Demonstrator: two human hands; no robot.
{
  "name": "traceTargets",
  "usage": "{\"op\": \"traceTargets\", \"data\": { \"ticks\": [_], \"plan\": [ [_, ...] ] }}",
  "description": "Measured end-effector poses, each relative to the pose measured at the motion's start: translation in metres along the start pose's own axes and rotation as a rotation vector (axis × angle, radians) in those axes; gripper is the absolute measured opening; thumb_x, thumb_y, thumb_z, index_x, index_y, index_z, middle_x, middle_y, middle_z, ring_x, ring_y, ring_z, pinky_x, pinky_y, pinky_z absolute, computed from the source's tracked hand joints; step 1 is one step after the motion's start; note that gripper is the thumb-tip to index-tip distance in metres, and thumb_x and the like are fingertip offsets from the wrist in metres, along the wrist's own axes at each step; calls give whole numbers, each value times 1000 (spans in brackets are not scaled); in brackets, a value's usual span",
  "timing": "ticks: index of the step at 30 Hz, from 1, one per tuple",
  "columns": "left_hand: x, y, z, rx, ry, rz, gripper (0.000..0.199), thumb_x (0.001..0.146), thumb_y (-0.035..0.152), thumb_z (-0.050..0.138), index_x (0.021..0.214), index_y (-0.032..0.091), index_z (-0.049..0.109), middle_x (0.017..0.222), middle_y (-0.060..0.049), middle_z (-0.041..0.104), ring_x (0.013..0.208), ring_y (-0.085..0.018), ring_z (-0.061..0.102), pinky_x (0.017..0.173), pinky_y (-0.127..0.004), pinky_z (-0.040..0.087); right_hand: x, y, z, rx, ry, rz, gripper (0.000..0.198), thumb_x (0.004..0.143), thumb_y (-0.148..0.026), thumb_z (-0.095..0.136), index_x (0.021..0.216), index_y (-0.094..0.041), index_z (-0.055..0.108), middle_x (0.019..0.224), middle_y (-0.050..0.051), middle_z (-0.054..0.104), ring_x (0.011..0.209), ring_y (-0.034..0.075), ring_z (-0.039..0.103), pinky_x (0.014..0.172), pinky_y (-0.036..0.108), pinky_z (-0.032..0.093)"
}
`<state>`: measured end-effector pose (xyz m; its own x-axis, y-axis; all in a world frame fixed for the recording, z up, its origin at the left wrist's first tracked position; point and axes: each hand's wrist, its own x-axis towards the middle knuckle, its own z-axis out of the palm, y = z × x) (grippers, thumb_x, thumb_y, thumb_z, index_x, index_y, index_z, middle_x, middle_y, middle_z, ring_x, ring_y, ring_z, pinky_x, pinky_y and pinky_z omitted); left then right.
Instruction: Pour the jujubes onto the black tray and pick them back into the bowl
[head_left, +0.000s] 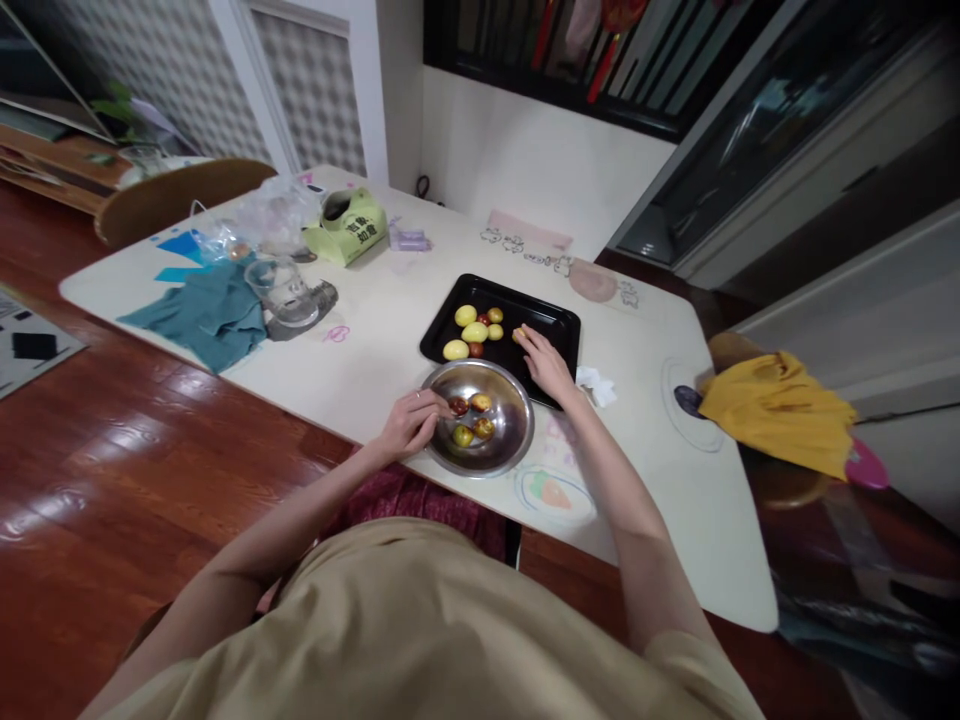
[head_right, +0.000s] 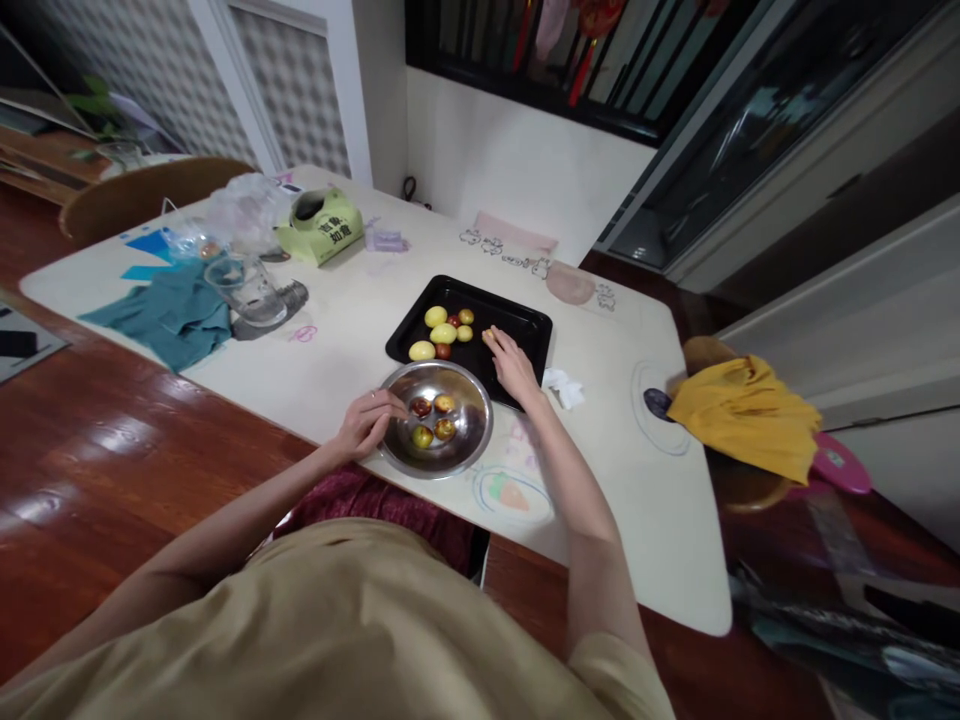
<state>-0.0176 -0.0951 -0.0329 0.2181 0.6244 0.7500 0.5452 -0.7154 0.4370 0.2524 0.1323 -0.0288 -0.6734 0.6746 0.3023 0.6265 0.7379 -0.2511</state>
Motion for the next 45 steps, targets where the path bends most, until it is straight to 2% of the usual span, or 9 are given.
{"op": "traceTargets", "data": {
  "ticks": [6,13,17,20,23,27,33,37,45],
  "plan": [
    [0,0,0,-19,2,1,40,112,22,37,103,16,76,99,-12,80,93,-21,75,85,-37,57,-2,7,1,-55,71,36,52,96,-13,50,147,-19,58,136,17,60,126,34,62,105,53,61],
    [-2,-2,0,-33,-26,-34,44,113,27,35,106,17,77,101,-12,80,92,-22,75,88,-39,57,-3,11,-2,-47,93,90,29,98,-18,52,127,-20,59,121,16,68,114,35,64,99,53,60],
    [-3,-3,0,-21,-13,-15,43,113,25,36,105,17,77,100,-12,80,92,-22,75,85,-38,57,-4,10,-5,-13,46,71,31,96,-20,58,126,-19,62,125,16,66,116,34,65,99,49,60],
    [-2,-3,0,-18,-15,-17,42,113,24,36,104,16,76,101,-12,80,93,-22,75,86,-38,57,-4,2,-11,56,28,53,33,94,-20,61,127,-19,64,124,15,64,111,32,68,98,47,60],
    [-2,-3,1,-31,-27,-34,43,113,26,35,105,17,76,102,-13,81,94,-22,75,88,-39,58,-8,-18,-22,143,57,-29,34,97,-23,60,130,-21,64,126,14,63,114,31,67,103,47,58],
    [-3,-3,1,-15,-37,-35,44,114,28,34,104,17,76,101,-12,80,92,-22,75,88,-39,58,-20,-62,-40,269,53,-215,33,105,-25,52,135,-26,64,137,13,62,129,31,62,112,48,54],
    [-3,-3,2,7,-29,-30,45,114,28,33,101,17,75,100,-13,80,90,-21,74,85,-38,57,-38,-113,-45,318,-164,-413,29,107,-29,57,133,-26,66,132,13,66,119,28,69,103,42,60],
    [-3,-3,2,7,-39,-46,48,114,30,32,99,17,75,99,-13,79,90,-21,73,85,-39,56,-43,-125,-31,333,-252,-508,28,106,-24,57,131,-23,69,131,13,69,120,26,70,104,42,60],
    [-3,-5,2,-8,-31,-40,47,114,30,32,99,17,75,99,-12,79,91,-21,73,86,-38,57,-43,-119,-17,315,-262,-509,32,105,-18,60,133,-24,74,141,11,73,129,26,71,110,42,61]
  ]
}}
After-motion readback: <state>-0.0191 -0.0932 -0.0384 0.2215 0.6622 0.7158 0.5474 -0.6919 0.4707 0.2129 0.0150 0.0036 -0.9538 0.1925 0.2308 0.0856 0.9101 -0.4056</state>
